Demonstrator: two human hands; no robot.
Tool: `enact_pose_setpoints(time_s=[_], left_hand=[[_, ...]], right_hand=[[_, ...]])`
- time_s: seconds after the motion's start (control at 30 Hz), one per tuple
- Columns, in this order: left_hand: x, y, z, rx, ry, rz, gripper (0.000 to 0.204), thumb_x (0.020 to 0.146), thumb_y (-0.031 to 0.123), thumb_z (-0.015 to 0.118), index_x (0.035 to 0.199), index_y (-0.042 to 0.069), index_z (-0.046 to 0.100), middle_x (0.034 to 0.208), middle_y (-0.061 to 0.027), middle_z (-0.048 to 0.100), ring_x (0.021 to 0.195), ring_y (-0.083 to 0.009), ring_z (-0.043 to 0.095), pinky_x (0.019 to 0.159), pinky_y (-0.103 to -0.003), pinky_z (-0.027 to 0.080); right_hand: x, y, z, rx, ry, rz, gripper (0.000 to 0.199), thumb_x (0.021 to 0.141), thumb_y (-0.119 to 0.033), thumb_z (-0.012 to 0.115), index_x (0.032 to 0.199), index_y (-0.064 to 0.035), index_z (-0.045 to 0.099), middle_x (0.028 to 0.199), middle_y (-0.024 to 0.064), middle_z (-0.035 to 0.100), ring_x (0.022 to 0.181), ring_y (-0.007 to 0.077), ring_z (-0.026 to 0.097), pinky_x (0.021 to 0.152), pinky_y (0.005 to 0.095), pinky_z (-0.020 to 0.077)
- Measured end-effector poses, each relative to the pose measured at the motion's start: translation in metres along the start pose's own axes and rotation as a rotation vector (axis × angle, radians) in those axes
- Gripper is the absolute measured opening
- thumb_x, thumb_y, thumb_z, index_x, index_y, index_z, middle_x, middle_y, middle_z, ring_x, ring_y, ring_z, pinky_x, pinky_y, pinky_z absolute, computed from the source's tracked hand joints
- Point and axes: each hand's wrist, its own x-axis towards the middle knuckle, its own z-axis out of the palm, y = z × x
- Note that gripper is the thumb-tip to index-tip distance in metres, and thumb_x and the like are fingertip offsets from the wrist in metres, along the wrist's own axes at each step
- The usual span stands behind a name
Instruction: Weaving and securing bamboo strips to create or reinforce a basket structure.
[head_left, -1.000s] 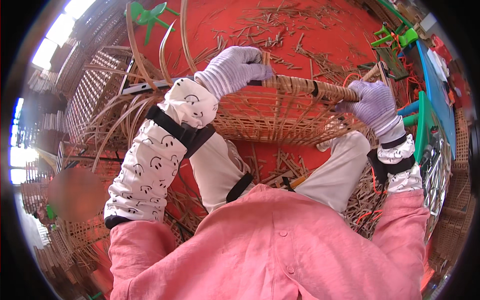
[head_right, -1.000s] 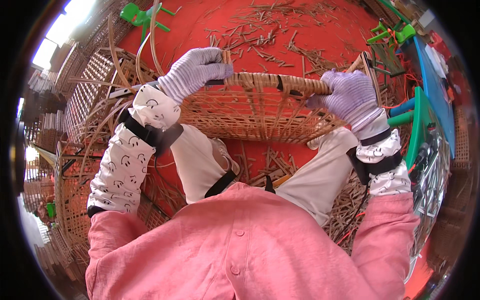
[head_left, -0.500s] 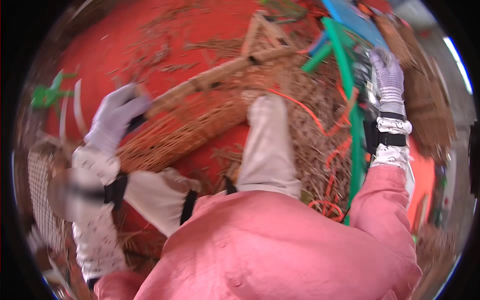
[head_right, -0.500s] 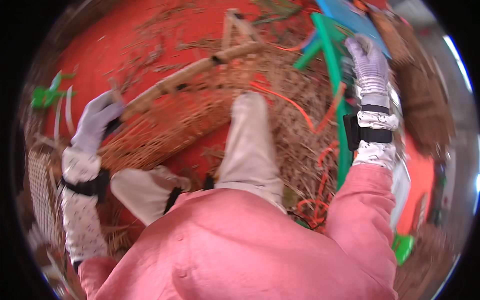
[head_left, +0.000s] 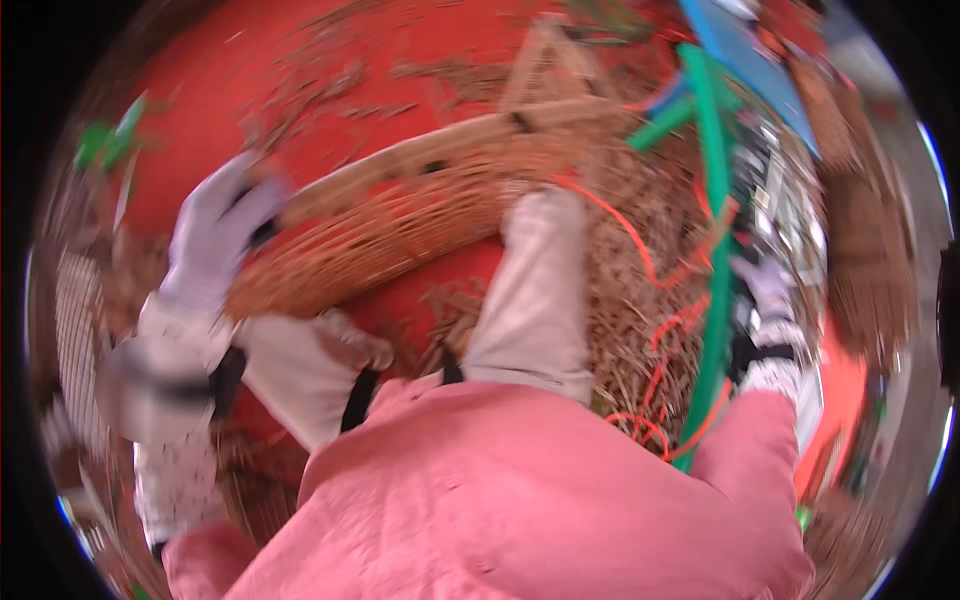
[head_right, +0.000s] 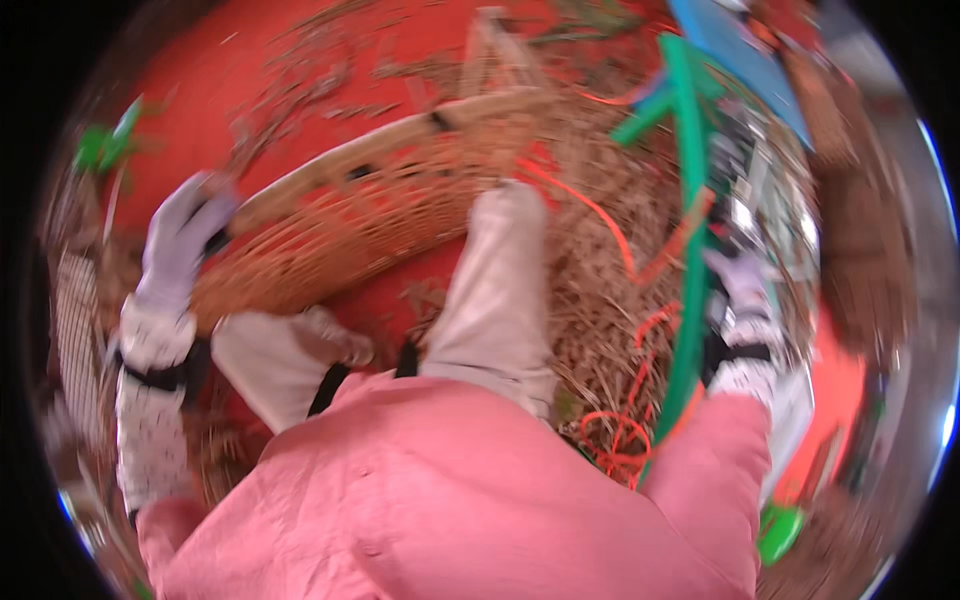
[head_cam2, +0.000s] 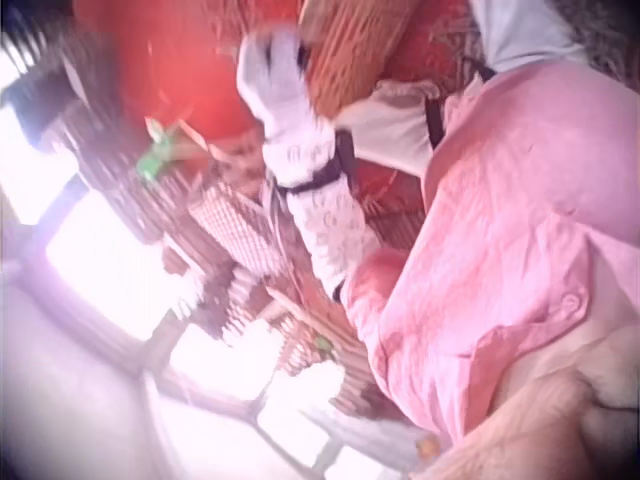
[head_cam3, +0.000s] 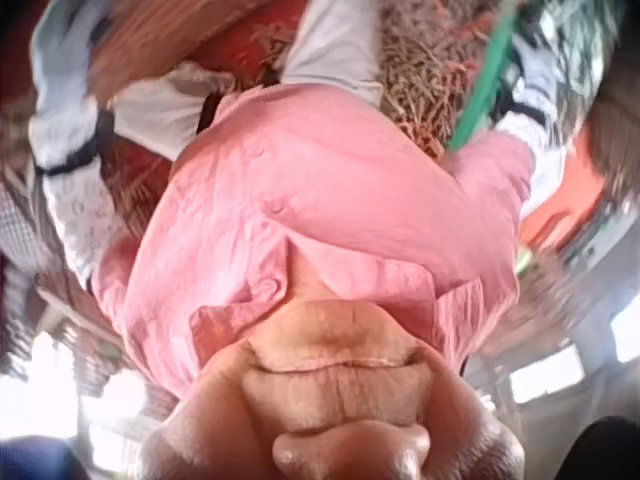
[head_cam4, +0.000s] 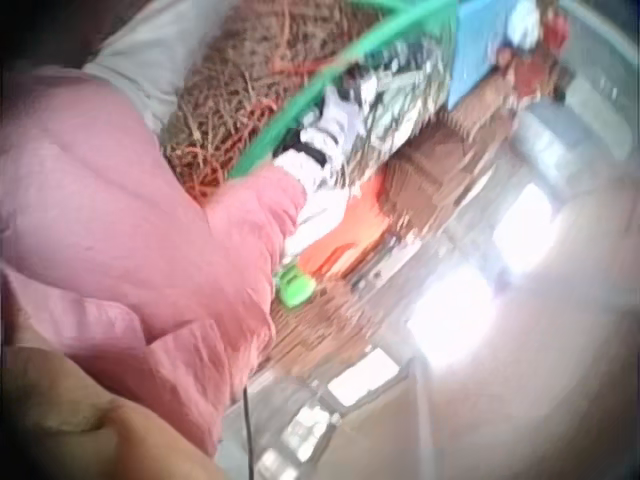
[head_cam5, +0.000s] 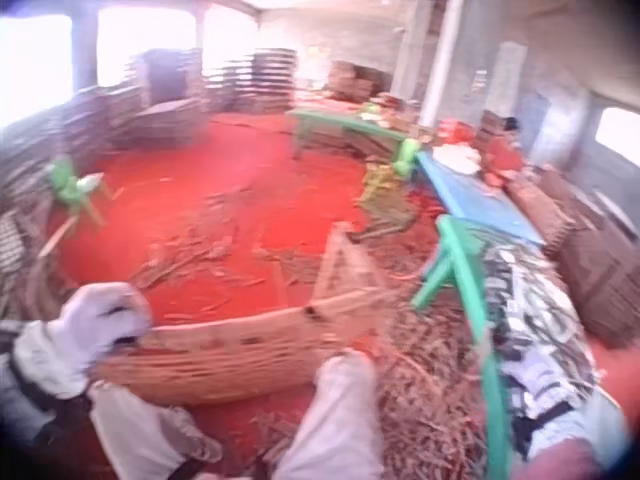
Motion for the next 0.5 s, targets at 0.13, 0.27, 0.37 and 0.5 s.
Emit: enact_pose_setpoints(time_s=[0.13, 0.27, 0.37, 0.5], left_hand=[[0.025, -0.002, 0.002, 0.092, -0.205, 0.026, 0.015, 0.085, 0.016, 0.052, 0.082, 0.002, 0.056, 0.068, 0.0026, 0.050, 0.059, -0.0053, 0.046, 0.052, -0.021, 0.038], [0.024, -0.022, -0.002, 0.006, -0.197, -0.080, 0.019, 0.082, 0.021, 0.058, 0.078, 0.003, 0.058, 0.067, 0.0009, 0.054, 0.058, -0.0048, 0.048, 0.053, -0.021, 0.040], [0.017, -0.009, -0.007, 0.016, -0.186, -0.178, 0.022, 0.080, 0.025, 0.062, 0.074, 0.004, 0.059, 0.062, 0.0011, 0.054, 0.055, -0.0046, 0.049, 0.051, -0.021, 0.042], [0.017, -0.002, -0.002, 0.077, -0.139, -0.198, 0.026, 0.079, 0.030, 0.063, 0.070, 0.006, 0.059, 0.056, 0.0006, 0.054, 0.048, -0.0064, 0.051, 0.042, -0.024, 0.044]], right_hand=[[0.029, 0.087, 0.027, 0.450, 0.116, -0.056, 0.063, 0.055, -0.007, 0.073, 0.112, 0.0055, 0.048, 0.093, 0.0130, 0.059, 0.082, 0.0232, 0.057, 0.072, 0.0346, 0.0475], [0.031, 0.041, 0.017, 0.371, 0.021, 0.085, 0.046, 0.056, -0.006, 0.066, 0.098, 0.0041, 0.052, 0.068, 0.0087, 0.056, 0.049, 0.0181, 0.051, 0.043, 0.0325, 0.0435], [0.008, 0.012, -0.019, 0.684, -0.138, 0.087, 0.034, 0.060, -0.006, 0.063, 0.092, 0.0014, 0.052, 0.061, 0.0069, 0.052, 0.046, 0.0174, 0.050, 0.041, 0.0331, 0.0461], [-0.083, -0.092, -0.078, 0.952, -0.243, -0.241, 0.033, 0.067, -0.013, 0.064, 0.095, -0.0004, 0.051, 0.071, 0.0057, 0.051, 0.057, 0.0174, 0.053, 0.055, 0.0341, 0.0511]])
